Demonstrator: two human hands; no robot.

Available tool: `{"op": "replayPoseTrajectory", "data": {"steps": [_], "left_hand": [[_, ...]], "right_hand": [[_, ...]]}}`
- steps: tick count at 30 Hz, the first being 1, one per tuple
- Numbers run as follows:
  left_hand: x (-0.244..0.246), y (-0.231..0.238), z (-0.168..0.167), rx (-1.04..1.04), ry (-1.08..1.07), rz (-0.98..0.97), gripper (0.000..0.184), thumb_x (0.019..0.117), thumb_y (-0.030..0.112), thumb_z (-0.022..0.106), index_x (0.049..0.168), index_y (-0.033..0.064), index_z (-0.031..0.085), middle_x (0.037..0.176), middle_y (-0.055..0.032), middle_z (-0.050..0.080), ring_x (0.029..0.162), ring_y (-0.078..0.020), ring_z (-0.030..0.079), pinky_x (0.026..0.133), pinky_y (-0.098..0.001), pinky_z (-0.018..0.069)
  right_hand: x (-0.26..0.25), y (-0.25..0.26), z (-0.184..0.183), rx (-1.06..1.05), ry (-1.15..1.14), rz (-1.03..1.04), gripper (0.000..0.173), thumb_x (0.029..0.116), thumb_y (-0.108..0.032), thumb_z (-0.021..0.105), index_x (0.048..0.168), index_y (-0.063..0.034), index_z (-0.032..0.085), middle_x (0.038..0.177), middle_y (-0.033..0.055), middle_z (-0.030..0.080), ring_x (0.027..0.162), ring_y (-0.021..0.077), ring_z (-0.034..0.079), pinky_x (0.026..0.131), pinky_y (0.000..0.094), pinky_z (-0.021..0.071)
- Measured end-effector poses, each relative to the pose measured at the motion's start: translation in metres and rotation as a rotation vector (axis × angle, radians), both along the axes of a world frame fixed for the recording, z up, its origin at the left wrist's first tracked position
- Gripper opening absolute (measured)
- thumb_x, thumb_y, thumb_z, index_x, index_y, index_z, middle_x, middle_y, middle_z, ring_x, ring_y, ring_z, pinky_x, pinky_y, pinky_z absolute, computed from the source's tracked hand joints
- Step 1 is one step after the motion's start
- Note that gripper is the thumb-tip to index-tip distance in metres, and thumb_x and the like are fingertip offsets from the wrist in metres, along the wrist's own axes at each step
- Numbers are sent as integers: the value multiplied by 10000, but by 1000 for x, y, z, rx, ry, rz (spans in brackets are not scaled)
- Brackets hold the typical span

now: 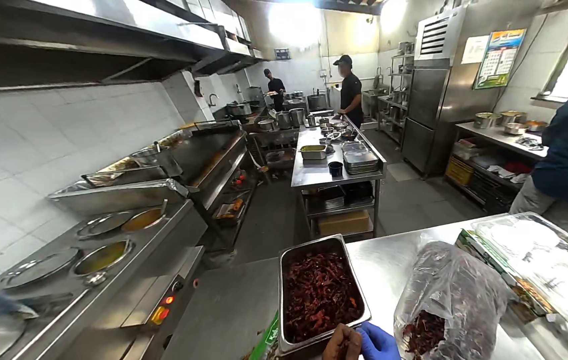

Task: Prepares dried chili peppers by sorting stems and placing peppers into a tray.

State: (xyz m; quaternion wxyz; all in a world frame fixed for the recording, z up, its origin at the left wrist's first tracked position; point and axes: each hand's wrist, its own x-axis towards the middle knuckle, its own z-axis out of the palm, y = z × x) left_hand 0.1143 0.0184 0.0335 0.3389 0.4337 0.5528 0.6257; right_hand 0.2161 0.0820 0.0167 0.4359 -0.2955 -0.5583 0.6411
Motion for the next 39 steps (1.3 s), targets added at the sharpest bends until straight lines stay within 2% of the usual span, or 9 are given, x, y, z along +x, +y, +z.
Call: {"op": "replayPoseTrajectory", "data": {"steps": [14, 20, 23, 27, 31, 33, 35, 37, 39], "left_hand": [[-26, 3, -8, -32, -819, -390, 129, 1025, 302, 605, 939, 213, 640, 627, 103, 454, 486, 6, 408, 456, -155, 368], [-46, 8, -3, -275, -707, -165, 233, 1092, 256, 447, 940, 137, 578, 616, 81, 400, 446, -3, 328, 417, -149, 320], [-66, 6, -15, -400, -155, -11, 180, 1028, 215, 598, 926, 88, 673, 655, 15, 503, 511, -66, 423, 478, -223, 384], [-99, -2, -34, -662, 628, -74, 201, 991, 210, 638, 1104, 71, 727, 972, -121, 723, 886, -266, 700, 849, -517, 566], [-110, 4, -25, -643, 495, -59, 246, 983, 123, 677, 1227, 99, 694, 1066, -107, 725, 906, -245, 699, 837, -486, 576], [-106, 0, -14, -560, 331, 13, 636, 959, 29, 678, 1531, 159, 431, 1302, -159, 648, 955, -316, 693, 815, -523, 577], [-104, -3, -10, -555, 345, 72, 845, 955, 20, 673, 1630, 264, 228, 1448, -125, 574, 961, -336, 700, 792, -542, 581], [-97, -9, -13, -493, 459, 163, 656, 971, 62, 670, 1555, 185, 397, 1301, -119, 670, 884, -309, 702, 746, -528, 579], [-84, -17, -17, -413, 543, 211, 262, 999, 169, 670, 1251, 104, 642, 1010, -100, 728, 786, -263, 693, 699, -503, 583]], "right_hand": [[5, 15, -13, -484, 869, 488, 269, 1006, -306, 599, 762, -200, 639, 695, -70, 565, 653, 55, 564, 651, 215, 488], [7, 18, -19, -216, 210, 325, 366, 1043, -365, 518, 765, -143, 604, 658, -61, 524, 613, 54, 509, 601, 242, 450], [20, 20, -44, 298, -554, 540, 420, 1038, -405, 543, 805, -90, 695, 696, 25, 618, 665, 160, 600, 656, 385, 496], [31, -8, -84, 638, -1187, 848, 405, 1023, -371, 542, 911, -17, 706, 868, 212, 704, 902, 428, 684, 839, 662, 474], [37, -23, -99, 612, -1144, 915, 415, 1031, -380, 515, 913, -23, 689, 868, 209, 697, 899, 427, 680, 803, 653, 481], [37, -24, -98, 591, -929, 815, 389, 1049, -396, 503, 1020, -71, 715, 903, 152, 718, 905, 354, 697, 840, 604, 511], [35, -25, -91, 532, -785, 707, 394, 1072, -413, 466, 1214, -137, 708, 1010, 91, 735, 962, 268, 700, 896, 533, 532], [39, -24, -87, 536, -782, 633, 406, 1075, -417, 446, 1256, -162, 704, 1044, 67, 740, 988, 238, 697, 919, 500, 524], [52, -22, -88, 539, -852, 610, 400, 1069, -417, 448, 1190, -154, 724, 1027, 71, 738, 991, 247, 695, 916, 513, 518]]}}
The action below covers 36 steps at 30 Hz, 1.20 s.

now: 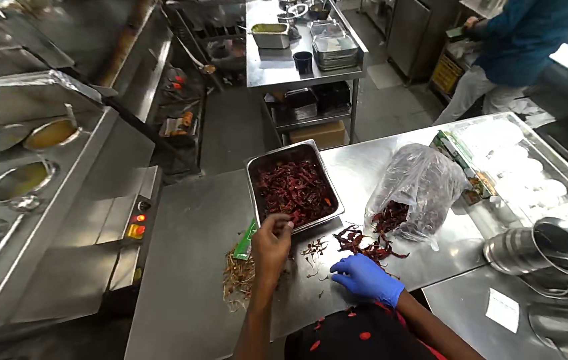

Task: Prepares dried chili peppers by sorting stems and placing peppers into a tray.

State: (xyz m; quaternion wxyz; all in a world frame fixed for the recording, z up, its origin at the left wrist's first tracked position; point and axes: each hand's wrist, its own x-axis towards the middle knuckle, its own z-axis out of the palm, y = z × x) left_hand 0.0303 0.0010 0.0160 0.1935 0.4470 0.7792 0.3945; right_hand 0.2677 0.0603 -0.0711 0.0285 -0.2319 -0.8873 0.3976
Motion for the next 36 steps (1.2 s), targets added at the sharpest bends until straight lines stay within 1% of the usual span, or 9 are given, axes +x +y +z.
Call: {"op": "replayPoseTrajectory", "data": {"steps": [3, 6, 11, 15, 19, 24, 28, 33, 36], "left_hand": [[22, -6, -22, 27, 71, -60, 249, 979, 340, 691, 863, 121, 702, 673, -26, 624, 565, -189, 587, 542, -444, 520], [49, -3, -60, -32, 95, -196, 345, 981, 347, 653, 719, 124, 632, 591, -7, 546, 528, -169, 544, 523, -420, 489], [83, 17, -108, -74, 81, -460, 216, 1029, 203, 591, 1115, 84, 749, 1108, -81, 728, 1036, -236, 693, 954, -485, 558], [104, 36, -109, 42, 168, -453, 252, 1021, 255, 619, 934, 63, 758, 1013, -92, 730, 977, -266, 689, 898, -495, 560], [111, 52, -110, -29, 189, -495, 316, 962, 137, 681, 1264, 43, 675, 1233, -197, 663, 1142, -386, 635, 987, -572, 516], [116, 73, -138, -117, 244, -499, 250, 962, 269, 702, 1125, 85, 747, 1192, -179, 660, 1132, -386, 605, 972, -564, 502], [114, 69, -151, 78, 294, -413, 227, 976, 292, 623, 1059, 155, 784, 1163, -73, 714, 1136, -274, 643, 1030, -486, 502], [123, 31, -105, 440, 375, -498, 221, 992, 242, 625, 1113, 157, 790, 1082, -20, 765, 1078, -199, 702, 1013, -439, 534], [132, 7, -70, 443, 378, -584, 236, 997, 154, 624, 1174, 111, 774, 1068, -72, 762, 1037, -229, 712, 996, -438, 539]], "right_hand": [[31, 3, -7, -4, -106, -59, 386, 1061, -397, 449, 1137, -152, 738, 1032, 72, 738, 1005, 256, 695, 917, 533, 522], [67, 4, -14, 3, -154, -160, 397, 1065, -406, 434, 1120, -165, 745, 1037, 49, 739, 1018, 230, 693, 926, 512, 527], [113, 1, -9, 46, -216, -306, 416, 1063, -424, 419, 1135, -186, 753, 1061, 35, 739, 1049, 217, 687, 938, 503, 524], [138, -13, -8, 58, -199, -404, 425, 1070, -437, 399, 1158, -207, 746, 1090, 11, 735, 1073, 190, 674, 957, 476, 511], [152, -33, -14, 41, -147, -489, 421, 1073, -425, 407, 1192, -207, 747, 1127, 9, 737, 1105, 177, 670, 990, 464, 503], [163, -52, -27, 51, -101, -525, 409, 1077, -417, 411, 1169, -207, 749, 1107, 0, 738, 1102, 161, 670, 998, 435, 504], [155, -57, -21, 86, -60, -528, 354, 1064, -369, 474, 1149, -187, 765, 1090, 32, 752, 1077, 209, 692, 979, 494, 519], [117, -32, -4, 207, 172, -567, 482, 1045, -371, 552, 1457, -122, 576, 1170, 97, 730, 1033, 280, 700, 920, 541, 539], [85, -25, 24, 301, 262, -628, 439, 1017, -371, 591, 1312, -55, 673, 1086, 139, 740, 1004, 321, 703, 915, 542, 531]]}}
